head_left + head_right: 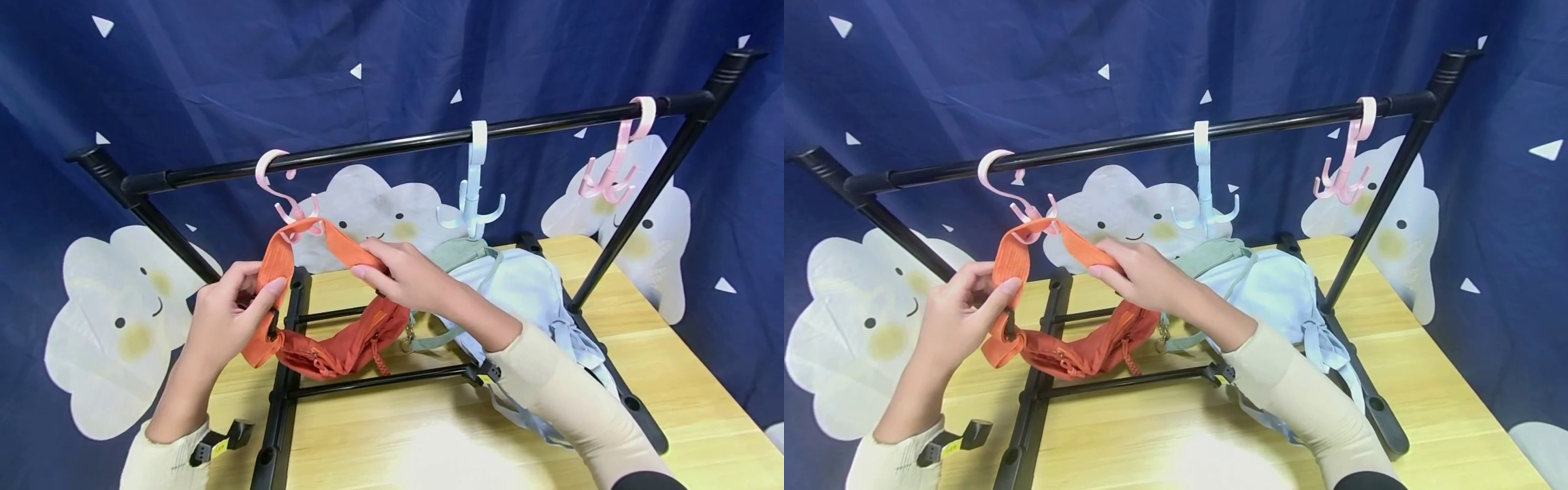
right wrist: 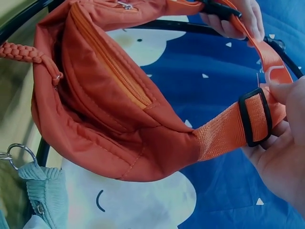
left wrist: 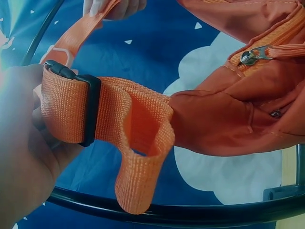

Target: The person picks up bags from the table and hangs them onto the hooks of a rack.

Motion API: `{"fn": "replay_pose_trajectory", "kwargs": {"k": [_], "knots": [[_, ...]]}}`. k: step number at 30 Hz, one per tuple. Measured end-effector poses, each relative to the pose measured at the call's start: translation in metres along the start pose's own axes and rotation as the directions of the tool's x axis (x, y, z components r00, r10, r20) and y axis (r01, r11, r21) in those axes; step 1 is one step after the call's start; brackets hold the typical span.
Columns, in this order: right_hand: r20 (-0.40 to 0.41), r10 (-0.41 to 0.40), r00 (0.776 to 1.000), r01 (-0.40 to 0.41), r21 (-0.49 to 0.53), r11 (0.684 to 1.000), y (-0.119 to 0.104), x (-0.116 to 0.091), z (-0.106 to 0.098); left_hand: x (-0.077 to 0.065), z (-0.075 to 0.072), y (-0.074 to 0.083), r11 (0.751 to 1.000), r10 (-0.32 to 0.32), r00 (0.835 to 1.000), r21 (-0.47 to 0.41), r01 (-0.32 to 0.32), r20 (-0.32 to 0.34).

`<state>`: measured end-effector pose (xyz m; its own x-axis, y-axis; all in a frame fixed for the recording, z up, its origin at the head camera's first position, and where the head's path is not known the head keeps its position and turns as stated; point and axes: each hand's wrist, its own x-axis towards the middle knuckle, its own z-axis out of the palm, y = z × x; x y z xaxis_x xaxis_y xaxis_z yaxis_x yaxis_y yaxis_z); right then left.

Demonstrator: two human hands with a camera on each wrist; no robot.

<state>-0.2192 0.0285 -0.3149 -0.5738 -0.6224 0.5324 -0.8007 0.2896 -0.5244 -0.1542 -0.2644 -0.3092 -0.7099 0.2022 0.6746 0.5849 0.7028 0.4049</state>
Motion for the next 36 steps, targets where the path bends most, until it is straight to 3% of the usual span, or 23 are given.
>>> {"fn": "replay_pose_trajectory", "kwargs": {"k": [13,26,36], "knots": [[-0.021,0.022,1.0,-0.022,0.0,1.0,-0.001,-0.014,-0.002,-0.008,0.0,-0.003,0.999,-0.034,0.999,0.008,0.034,0.03],[-0.068,0.041,0.997,-0.039,0.027,0.999,0.004,-0.026,-0.003,-0.011,0.007,-0.01,1.0,0.0,0.999,-0.026,-0.001,-0.032],[-0.108,0.071,0.992,-0.065,0.054,0.996,0.008,-0.035,-0.006,-0.011,0.014,-0.014,0.999,-0.03,0.999,-0.029,0.029,-0.041]]}}
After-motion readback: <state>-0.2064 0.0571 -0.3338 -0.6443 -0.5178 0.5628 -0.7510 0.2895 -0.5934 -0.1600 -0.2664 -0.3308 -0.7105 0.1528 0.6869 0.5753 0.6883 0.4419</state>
